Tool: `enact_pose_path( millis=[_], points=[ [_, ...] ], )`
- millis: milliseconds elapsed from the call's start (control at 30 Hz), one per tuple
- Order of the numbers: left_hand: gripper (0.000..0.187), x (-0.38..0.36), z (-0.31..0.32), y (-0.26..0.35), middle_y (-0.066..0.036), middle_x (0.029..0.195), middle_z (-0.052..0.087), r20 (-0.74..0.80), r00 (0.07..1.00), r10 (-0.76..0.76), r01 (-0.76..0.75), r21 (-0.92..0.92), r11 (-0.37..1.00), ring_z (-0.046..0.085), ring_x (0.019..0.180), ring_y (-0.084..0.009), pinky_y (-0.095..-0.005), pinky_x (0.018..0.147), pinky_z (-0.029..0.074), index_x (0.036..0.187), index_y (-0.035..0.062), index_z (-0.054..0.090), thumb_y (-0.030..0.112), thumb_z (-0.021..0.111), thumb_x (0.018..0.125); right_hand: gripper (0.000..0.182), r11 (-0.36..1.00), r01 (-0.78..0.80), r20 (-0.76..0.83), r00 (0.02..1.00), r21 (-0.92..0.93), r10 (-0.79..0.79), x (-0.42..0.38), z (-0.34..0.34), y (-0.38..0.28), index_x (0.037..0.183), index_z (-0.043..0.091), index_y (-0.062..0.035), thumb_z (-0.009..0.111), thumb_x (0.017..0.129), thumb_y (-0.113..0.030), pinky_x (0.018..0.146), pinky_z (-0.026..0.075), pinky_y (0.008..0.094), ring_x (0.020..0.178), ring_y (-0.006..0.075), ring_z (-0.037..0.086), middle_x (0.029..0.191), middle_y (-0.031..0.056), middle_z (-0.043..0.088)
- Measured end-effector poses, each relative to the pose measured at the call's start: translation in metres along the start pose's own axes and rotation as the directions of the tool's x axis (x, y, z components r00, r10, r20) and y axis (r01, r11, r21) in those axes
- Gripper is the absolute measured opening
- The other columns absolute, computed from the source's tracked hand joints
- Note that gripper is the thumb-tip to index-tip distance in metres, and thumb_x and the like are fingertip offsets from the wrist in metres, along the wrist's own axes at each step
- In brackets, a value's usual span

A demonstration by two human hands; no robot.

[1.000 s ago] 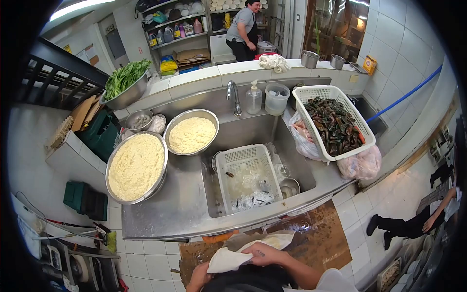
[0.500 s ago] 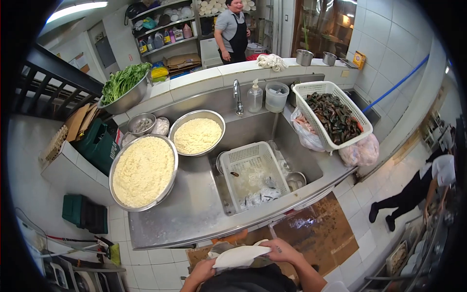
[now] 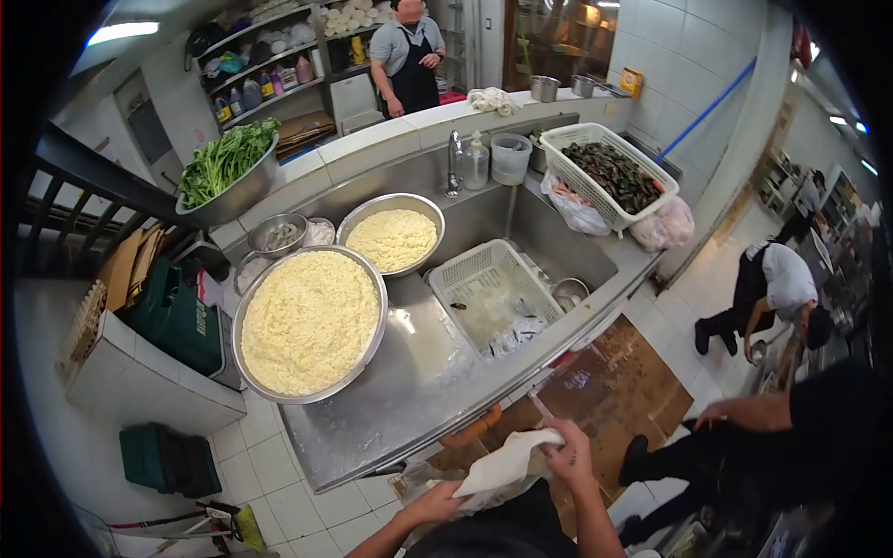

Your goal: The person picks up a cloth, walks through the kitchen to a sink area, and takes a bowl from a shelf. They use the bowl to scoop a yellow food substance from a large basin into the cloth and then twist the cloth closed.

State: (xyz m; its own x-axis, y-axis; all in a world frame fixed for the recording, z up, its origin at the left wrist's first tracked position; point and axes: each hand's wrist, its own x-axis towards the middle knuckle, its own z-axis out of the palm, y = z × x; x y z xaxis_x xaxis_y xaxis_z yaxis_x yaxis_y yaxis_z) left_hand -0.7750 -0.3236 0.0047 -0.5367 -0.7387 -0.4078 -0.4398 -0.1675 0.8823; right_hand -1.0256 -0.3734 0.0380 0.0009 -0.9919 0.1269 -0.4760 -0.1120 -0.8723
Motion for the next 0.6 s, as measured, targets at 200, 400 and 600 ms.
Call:
enact_pose_path(
  millis=[200, 400, 600],
  points=[
    [0.028, 0.018, 0.011, 0.013, -0.005, 0.096, 0.06, -0.042, 0.993, 0.112, -0.118, -0.201, 0.972, 0.053, 0.087, -0.0134, -0.0267, 0.079, 0.04, 0.107, -0.0012, 0.053, 0.017, 0.046, 0.087, 0.073, 0.973, -0.113, -0.385, 0.923, -0.201, 0.028, -0.054, 0.001, 0.044, 0.121, 0.038, 0.0024, 0.07, 0.066, -0.033, 0.094, 0.033, 0.0398, 0.111, 0.0356, 0.039, 0.119, 0.023, 0.039],
    [0.03, 0.037, 0.044, 0.031, -0.005, 0.095, 0.059, -0.218, 0.976, 0.008, -0.136, -0.575, 0.807, 0.052, 0.086, -0.0119, -0.0251, 0.077, 0.042, 0.107, -0.0028, 0.052, 0.019, 0.048, 0.088, 0.075, 0.901, -0.435, -0.244, 0.873, 0.002, 0.422, -0.117, 0.021, 0.14, 0.123, 0.034, 0.0032, 0.066, 0.071, -0.041, 0.096, 0.03, 0.0402, 0.114, 0.0354, 0.038, 0.121, 0.0239, 0.039],
    [0.038, 0.056, 0.078, 0.075, -0.011, 0.103, 0.056, -0.442, 0.879, -0.181, -0.203, -0.689, 0.696, 0.055, 0.09, -0.0166, -0.0288, 0.079, 0.043, 0.112, -0.0035, 0.047, 0.024, 0.051, 0.087, 0.074, 0.809, -0.56, -0.058, 0.815, 0.178, 0.577, -0.152, 0.02, 0.188, 0.126, 0.032, 0.0007, 0.057, 0.076, -0.048, 0.096, 0.032, 0.0386, 0.117, 0.0329, 0.038, 0.127, 0.0235, 0.036]
  ],
)
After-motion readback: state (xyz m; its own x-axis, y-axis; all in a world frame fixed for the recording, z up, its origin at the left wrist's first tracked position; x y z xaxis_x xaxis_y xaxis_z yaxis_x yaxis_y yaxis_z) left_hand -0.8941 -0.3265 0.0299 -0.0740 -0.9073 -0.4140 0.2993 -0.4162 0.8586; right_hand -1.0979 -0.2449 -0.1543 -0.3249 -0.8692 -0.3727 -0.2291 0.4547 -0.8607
